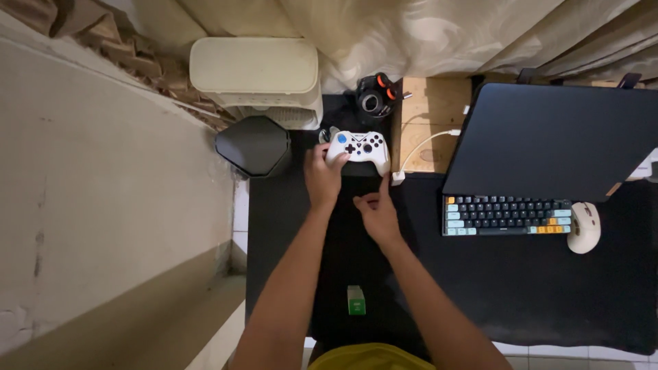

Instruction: Organize electronic cables and accessories on a desk before making a bed.

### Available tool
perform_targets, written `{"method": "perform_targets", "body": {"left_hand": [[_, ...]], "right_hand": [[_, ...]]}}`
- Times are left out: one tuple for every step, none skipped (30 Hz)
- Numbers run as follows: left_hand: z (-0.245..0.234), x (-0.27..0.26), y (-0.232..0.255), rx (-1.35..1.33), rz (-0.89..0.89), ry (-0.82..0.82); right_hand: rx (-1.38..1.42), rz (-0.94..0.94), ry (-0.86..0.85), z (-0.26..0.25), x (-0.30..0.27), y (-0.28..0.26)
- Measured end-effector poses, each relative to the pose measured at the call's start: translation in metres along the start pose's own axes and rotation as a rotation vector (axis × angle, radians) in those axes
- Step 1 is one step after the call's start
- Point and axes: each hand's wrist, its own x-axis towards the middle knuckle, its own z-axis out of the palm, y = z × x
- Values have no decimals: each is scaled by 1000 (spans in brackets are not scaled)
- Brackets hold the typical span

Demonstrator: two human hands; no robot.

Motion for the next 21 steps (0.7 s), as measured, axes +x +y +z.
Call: {"method": "perform_targets", "body": {"left_hand": [[0, 1, -1, 0, 1, 2], [0, 2, -2, 11, -8, -11], [0, 3, -3, 22, -19, -25], [-3, 2, 2, 21, -19, -25], [-6, 2, 7, 31, -63, -62], [-9, 2, 12, 40, -108, -99], [-12, -3, 11, 38, -107, -100], [-15, -7, 9, 33, -39, -81], [-18, -12, 8, 29, 29, -61], [-21, -19, 8, 28, 30, -61], [-24, -26, 7, 94, 123, -19], [-27, -33, 6, 159, 217, 23], [-36, -38, 15, 158, 219, 24], [-44, -44, 24, 157, 187, -38], [-53, -49, 33, 157, 157, -100], [-59, -57, 38, 158, 160, -98], [-65, -66, 44, 107, 175, -97], [-70, -75, 50, 55, 189, -97], [-76, -82, 57, 55, 196, -97], [-81, -89, 63, 16, 156, -125], [-85, -97, 70, -26, 117, -153]], "right_hand": [[1, -2, 0, 0, 1, 0], [-16, 1, -11, 0, 2, 1], [-33, 5, -20, -1, 2, 1], [-33, 5, -20, 0, 1, 4], [-33, -7, -10, 1, 1, 6], [-33, -20, 0, 1, 1, 8], [-34, -21, 2, 1, -1, 7], [-32, -36, 9, 0, -4, 5], [-29, -51, 15, 0, -6, 3], [-29, -52, 15, 0, -9, 7], [-44, -154, 60, 0, -11, 12], [-58, -256, 105, 1, -14, 16], [-57, -259, 107, -3, -21, 3], [-37, -253, 92, -8, -28, -9], [-15, -247, 77, -10, -35, -22], [-12, -251, 78, -13, -41, -26], [-43, -311, 73, -17, -46, -30], [-73, -371, 68, -21, -53, -34], [-70, -374, 72, -24, -60, -38], [-100, -411, 75, -28, -69, -43], [-133, -449, 80, -33, -77, -47]]}}
